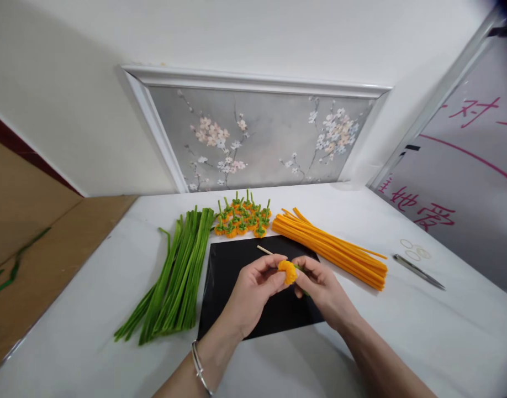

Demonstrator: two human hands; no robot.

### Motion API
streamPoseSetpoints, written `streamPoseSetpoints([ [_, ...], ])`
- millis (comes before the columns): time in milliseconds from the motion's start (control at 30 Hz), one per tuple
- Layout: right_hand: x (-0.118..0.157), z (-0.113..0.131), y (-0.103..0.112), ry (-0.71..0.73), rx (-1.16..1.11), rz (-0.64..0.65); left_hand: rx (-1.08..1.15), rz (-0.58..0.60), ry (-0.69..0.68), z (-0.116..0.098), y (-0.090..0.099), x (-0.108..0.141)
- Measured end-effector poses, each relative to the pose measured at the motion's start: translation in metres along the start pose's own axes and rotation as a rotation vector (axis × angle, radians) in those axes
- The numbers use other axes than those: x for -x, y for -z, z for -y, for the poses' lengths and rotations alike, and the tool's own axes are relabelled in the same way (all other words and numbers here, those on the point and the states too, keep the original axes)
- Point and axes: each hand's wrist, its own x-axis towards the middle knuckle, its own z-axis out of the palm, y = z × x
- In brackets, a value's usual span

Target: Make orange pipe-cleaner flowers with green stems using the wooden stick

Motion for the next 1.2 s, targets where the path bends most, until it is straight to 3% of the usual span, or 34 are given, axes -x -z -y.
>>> streamPoseSetpoints([
  [133,0.004,0.004,0.005,0.267,0.277,-0.228,-0.09,-0.036,-0.042,-0.003,-0.001,0.0],
  [367,0.01,0.01,-0.006,0.111,0.179,-0.128,-0.281,-0.015,-0.176,-0.003,-0.005,0.002],
  [567,0.008,0.014,-0.005,-0.036,-0.08,-0.079,-0.311,0.104,-0.117,-0.01,-0.004,0.002],
  [733,0.004,0.015,0.002,-0.102,-0.188,-0.019,-0.204,0.136,-0.041,-0.013,-0.001,0.004],
  [967,0.006,0.01,0.002,0.031,0.014,-0.202,-0.15,-0.06,-0.045,-0.008,0.001,0.0],
  [1100,0.01,0.01,-0.009,0.182,0.171,-0.26,-0.234,-0.074,-0.149,-0.008,-0.004,0.002],
  [1200,0.01,0.011,-0.014,0.19,0.163,-0.262,-0.271,-0.059,-0.191,-0.006,-0.006,0.004],
])
